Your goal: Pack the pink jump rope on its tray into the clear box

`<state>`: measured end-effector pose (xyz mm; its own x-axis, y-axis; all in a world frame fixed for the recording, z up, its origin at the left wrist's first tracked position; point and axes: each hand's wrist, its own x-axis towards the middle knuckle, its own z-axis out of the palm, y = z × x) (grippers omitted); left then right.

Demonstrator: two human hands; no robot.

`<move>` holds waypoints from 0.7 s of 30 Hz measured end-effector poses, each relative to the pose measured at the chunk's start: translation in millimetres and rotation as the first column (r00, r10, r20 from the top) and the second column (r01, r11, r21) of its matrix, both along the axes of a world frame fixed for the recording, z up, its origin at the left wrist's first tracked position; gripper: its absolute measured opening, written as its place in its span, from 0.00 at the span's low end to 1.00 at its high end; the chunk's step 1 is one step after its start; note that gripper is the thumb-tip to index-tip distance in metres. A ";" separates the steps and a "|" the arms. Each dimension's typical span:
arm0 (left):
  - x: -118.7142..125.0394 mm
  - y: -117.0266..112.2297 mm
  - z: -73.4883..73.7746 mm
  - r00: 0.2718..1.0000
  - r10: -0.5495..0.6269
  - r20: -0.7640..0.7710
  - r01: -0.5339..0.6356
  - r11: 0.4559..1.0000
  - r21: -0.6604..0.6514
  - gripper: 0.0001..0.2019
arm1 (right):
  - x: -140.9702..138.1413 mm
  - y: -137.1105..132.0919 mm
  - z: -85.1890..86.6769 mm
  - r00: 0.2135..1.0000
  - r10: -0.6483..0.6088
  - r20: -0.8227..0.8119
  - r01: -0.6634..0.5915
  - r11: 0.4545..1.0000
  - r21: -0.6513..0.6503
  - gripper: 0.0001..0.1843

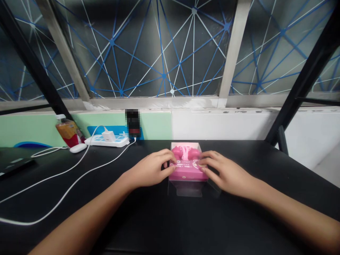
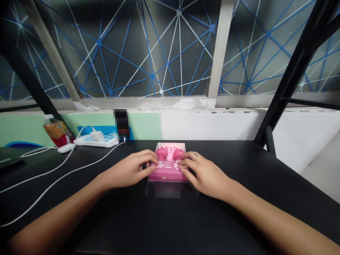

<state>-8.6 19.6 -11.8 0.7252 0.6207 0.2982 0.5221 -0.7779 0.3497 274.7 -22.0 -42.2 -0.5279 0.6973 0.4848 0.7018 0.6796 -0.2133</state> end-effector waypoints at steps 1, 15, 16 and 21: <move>-0.2 0.4 0.1 1.000 0.001 -0.005 -0.001 1.000 -0.002 0.09 | 0.4 -0.2 0.5 1.000 0.007 0.008 -0.007 1.000 -0.016 0.12; -1.9 -1.4 -0.8 0.998 0.013 -0.066 -0.010 0.999 0.037 0.09 | -23.0 -41.8 17.0 0.924 0.212 0.318 -0.208 0.977 -0.047 0.15; -1.3 -1.8 -1.4 0.997 0.027 -0.066 -0.023 0.998 0.050 0.09 | -24.7 -44.7 16.4 0.918 0.237 0.319 -0.224 0.972 -0.077 0.15; 3.0 -3.2 -3.5 0.985 0.145 -0.091 -0.136 0.985 0.108 0.09 | -26.5 -49.5 1.9 0.886 0.280 0.369 -0.196 0.948 -0.250 0.31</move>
